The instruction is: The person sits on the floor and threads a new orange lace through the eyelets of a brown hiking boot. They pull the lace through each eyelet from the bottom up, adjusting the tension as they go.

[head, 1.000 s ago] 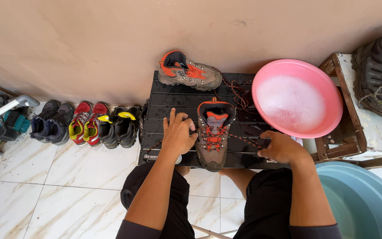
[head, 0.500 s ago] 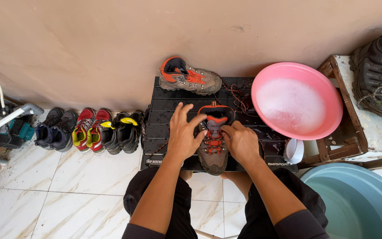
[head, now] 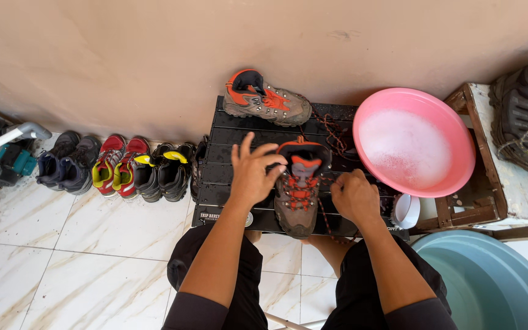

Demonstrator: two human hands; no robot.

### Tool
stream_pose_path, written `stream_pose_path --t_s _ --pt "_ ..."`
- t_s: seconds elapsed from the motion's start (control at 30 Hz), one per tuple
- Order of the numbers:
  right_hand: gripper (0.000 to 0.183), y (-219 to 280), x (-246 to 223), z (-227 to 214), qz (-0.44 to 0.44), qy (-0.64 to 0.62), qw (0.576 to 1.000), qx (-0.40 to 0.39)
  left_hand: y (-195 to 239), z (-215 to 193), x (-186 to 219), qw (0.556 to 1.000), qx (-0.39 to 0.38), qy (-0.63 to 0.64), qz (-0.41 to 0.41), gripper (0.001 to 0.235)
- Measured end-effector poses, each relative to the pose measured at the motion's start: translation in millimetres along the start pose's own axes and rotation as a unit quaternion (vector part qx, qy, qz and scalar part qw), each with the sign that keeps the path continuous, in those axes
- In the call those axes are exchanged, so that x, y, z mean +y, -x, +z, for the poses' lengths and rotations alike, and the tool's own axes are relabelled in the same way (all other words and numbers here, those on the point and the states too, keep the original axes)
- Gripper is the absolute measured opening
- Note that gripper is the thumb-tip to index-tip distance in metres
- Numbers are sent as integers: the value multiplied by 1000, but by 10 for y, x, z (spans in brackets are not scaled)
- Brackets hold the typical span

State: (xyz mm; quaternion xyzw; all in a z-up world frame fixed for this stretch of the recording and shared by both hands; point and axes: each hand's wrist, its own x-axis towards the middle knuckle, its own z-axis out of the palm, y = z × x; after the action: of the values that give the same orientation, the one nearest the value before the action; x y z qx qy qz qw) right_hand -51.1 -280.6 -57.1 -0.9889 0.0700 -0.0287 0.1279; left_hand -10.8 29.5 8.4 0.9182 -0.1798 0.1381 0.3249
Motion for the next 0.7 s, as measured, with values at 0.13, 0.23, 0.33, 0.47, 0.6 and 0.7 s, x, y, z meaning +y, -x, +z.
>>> stream_pose_path --t_s 0.13,0.23,0.33,0.47,0.6,0.7 --pt "38 84 -366 -347 -36 -91 994 47 3 117 87 1000 4 2 -6 11" --pt "26 117 -486 -432 -58 -134 989 26 9 98 106 1000 3 11 -3 10" --pt "19 -6 -184 -325 -14 -7 999 51 15 64 89 1000 8 -5 -18 9" --pt "29 -63 -38 -367 23 -35 995 88 24 81 90 1000 4 5 -20 10" --pt "48 102 -422 -532 -67 -132 988 44 9 64 137 1000 -8 9 -19 12" --pt "10 -68 -254 -303 -84 -77 992 53 22 9 150 1000 -14 14 -21 13"
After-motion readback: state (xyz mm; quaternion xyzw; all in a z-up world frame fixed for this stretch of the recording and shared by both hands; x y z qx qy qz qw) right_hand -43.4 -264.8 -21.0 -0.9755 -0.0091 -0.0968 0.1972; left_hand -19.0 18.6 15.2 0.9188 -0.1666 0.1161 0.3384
